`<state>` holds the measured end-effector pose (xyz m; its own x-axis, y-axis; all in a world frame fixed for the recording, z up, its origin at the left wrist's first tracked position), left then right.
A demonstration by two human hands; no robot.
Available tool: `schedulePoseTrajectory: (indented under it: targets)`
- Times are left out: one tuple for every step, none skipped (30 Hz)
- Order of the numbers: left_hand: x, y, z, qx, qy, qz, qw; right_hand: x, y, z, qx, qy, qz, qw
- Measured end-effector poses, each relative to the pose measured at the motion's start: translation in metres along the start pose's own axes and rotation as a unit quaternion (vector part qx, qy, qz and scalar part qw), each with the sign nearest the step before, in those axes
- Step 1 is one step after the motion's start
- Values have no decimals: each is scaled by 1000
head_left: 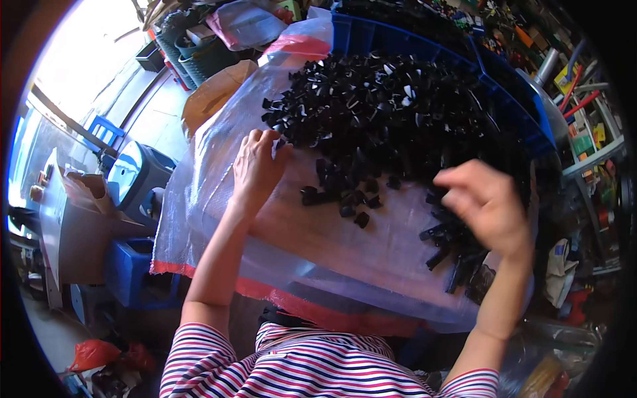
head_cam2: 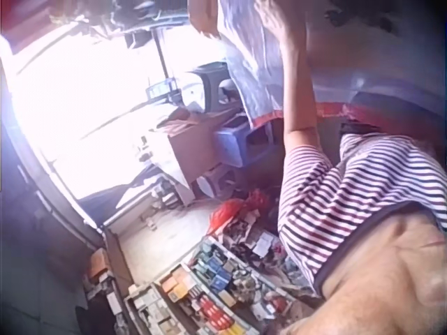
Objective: Assembling small black plastic components by snapping pieces together at a workbench.
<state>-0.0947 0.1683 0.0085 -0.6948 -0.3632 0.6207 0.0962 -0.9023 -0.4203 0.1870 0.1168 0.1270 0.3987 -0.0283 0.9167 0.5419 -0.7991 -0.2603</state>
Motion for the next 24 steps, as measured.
schedulePoseTrajectory:
  targets:
    - [-7, -2, 1, -9, -43, -21, 999, -15, 12, -9, 15, 96, -26, 995]
    - [-12, -1, 4, -12, -39, -27, 999, -25, 23, -8, -7, 160, -16, 987]
    - [-21, 3, 8, -25, 7, -85, 996, -35, 32, -6, -26, 221, -6, 975]
    - [-28, 8, 12, -36, 52, -141, 988, -45, 41, -2, -43, 295, -23, 954]
    - [-26, 12, 17, -36, 50, -144, 988, -50, 49, 1, -45, 293, -23, 955]
    - [-26, 18, 26, -46, 97, -145, 984, -59, 58, 7, -52, 272, -66, 959]
    - [-25, 23, 33, -54, 143, -144, 978, -70, 65, 12, -58, 250, -109, 960]
    - [-18, 26, 41, -93, 155, -101, 978, -76, 68, 12, -55, 247, -101, 962]
    - [-17, 30, 45, -93, 154, -100, 979, -80, 69, 11, -54, 246, -101, 962]
    - [-14, 34, 47, -79, 155, -90, 981, -81, 70, 11, -56, 257, -89, 960]
    - [-12, 38, 48, -66, 156, -80, 982, -82, 71, 10, -59, 269, -78, 958]
    - [-21, 45, 42, -6, 159, -141, 977, -83, 70, 9, -48, 244, -55, 967]
    - [-21, 49, 47, -5, 157, -141, 977, -83, 68, 6, -47, 242, -54, 968]
    - [-20, 54, 64, -76, 97, -131, 984, -80, 66, 0, -43, 191, -24, 980]
    - [-18, 58, 77, -145, 36, -120, 981, -77, 64, -6, -38, 139, 6, 990]
    - [-26, 62, 75, -171, 15, -146, 974, -77, 63, -9, -30, 129, 27, 991]
    - [-27, 64, 74, -171, 13, -148, 974, -79, 61, -12, -32, 127, 28, 991]
    - [-29, 64, 76, -174, 30, -157, 972, -77, 61, -14, -33, 142, 37, 989]
    - [-32, 64, 77, -177, 47, -165, 969, -75, 61, -16, -35, 157, 47, 986]
    - [-32, 63, 74, -168, 80, -155, 970, -75, 62, -15, -39, 164, 56, 984]
    - [-34, 62, 78, -169, 81, -158, 969, -75, 63, -14, -43, 164, 56, 984]
    - [-27, 62, 86, -184, 97, -114, 971, -71, 64, -14, -45, 111, 90, 989]
    - [-21, 62, 94, -198, 114, -69, 971, -66, 64, -14, -47, 58, 124, 989]
    - [-14, 67, 109, -252, 116, -39, 960, -76, 64, -11, -109, -72, 89, 987]
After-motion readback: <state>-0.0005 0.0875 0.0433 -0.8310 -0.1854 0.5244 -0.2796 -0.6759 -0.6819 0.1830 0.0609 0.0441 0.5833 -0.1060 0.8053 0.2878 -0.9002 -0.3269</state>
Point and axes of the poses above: each hand's wrist, its own y-axis away from the middle knuckle, its own x-axis out of the back of the hand, z = x × y, the point moved 8 cm from there along -y, towards the middle knuckle, and after that the axes turned 15 degrees about y, right-handed, at the moved point
